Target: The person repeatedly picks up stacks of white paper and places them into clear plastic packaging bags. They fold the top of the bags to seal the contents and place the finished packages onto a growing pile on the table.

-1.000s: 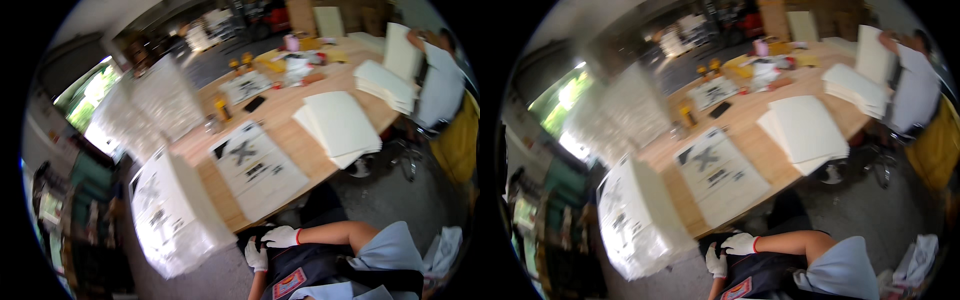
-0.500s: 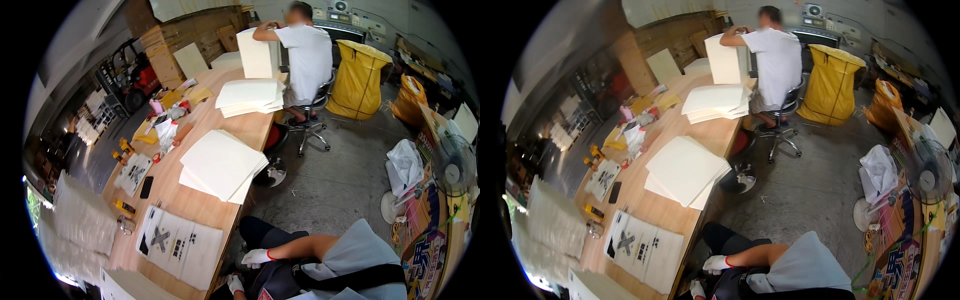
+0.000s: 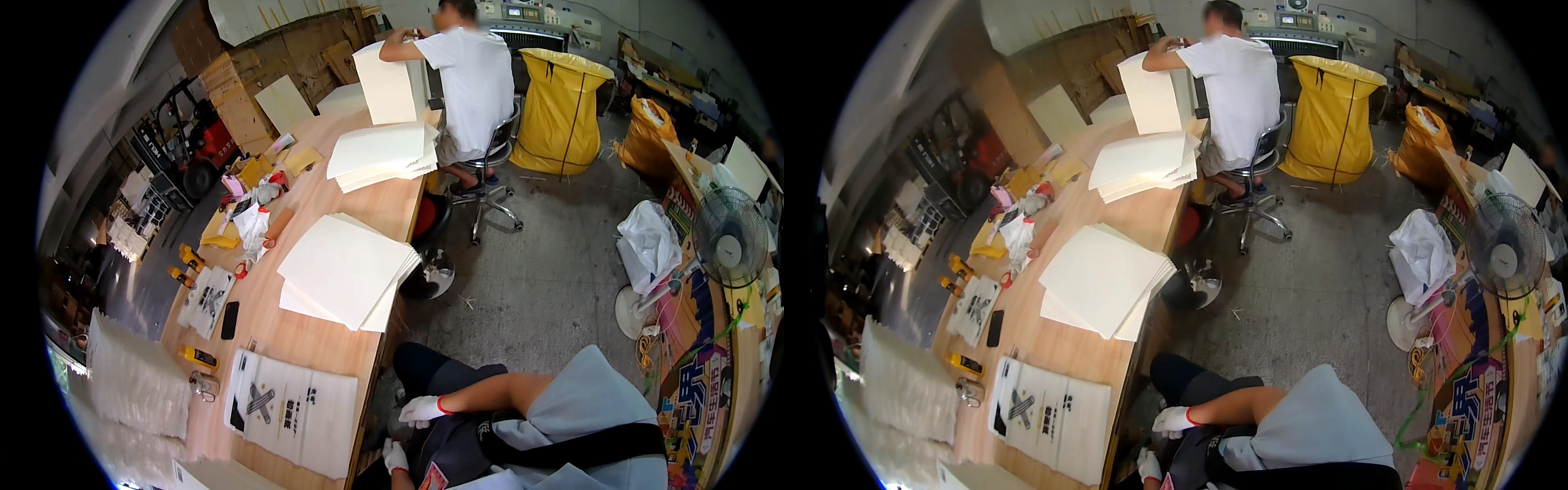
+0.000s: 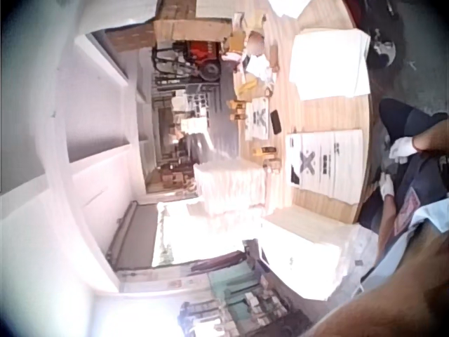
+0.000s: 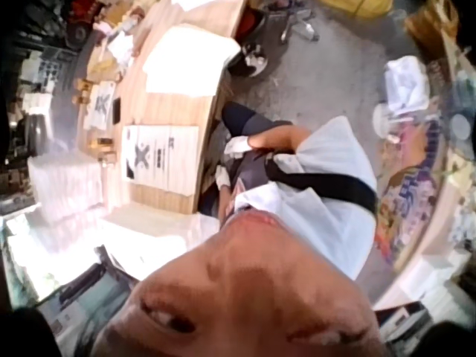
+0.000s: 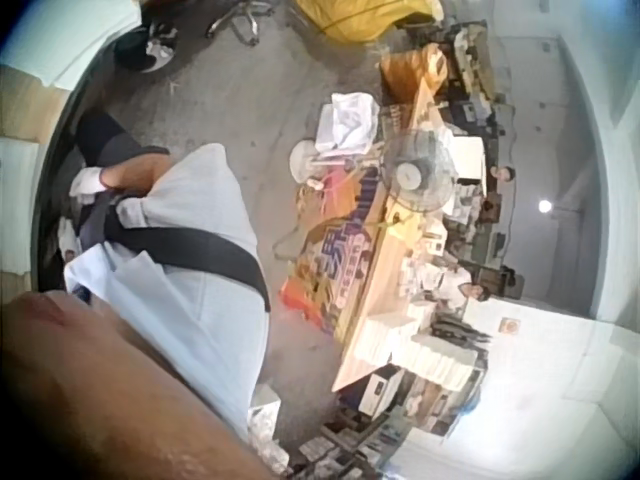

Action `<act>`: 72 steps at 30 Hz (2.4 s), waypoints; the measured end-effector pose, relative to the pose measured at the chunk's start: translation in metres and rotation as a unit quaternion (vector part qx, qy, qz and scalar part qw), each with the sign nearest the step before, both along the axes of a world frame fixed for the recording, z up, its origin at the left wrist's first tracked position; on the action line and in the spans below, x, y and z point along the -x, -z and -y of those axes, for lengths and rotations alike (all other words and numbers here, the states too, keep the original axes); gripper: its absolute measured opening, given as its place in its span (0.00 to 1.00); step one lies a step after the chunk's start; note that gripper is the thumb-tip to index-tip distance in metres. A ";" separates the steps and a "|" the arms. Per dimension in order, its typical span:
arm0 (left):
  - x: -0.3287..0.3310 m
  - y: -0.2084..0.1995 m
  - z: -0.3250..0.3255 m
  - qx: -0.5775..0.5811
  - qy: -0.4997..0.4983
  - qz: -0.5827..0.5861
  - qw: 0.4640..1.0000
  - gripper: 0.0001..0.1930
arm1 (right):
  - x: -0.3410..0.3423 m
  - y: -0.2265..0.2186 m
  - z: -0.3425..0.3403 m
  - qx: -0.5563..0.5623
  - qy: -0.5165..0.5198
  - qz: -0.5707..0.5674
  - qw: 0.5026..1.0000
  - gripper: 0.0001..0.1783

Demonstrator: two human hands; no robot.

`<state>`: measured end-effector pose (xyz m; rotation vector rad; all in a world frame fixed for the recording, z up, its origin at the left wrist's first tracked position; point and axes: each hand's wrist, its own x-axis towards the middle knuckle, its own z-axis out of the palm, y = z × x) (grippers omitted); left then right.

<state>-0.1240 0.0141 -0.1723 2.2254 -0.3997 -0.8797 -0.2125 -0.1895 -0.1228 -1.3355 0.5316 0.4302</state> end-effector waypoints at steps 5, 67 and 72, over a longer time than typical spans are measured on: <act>0.005 0.004 -0.007 0.039 -0.065 0.023 0.997 0.16 | -0.002 -0.018 -0.002 0.044 -0.051 0.002 0.998 0.20; -0.103 -0.269 0.048 0.391 -0.145 0.134 0.899 0.13 | -0.104 -0.152 0.044 -0.029 -0.067 0.214 0.974 0.23; -0.017 -0.307 0.115 0.320 0.140 0.421 0.837 0.22 | -0.129 -0.121 -0.016 0.433 0.018 0.400 0.807 0.17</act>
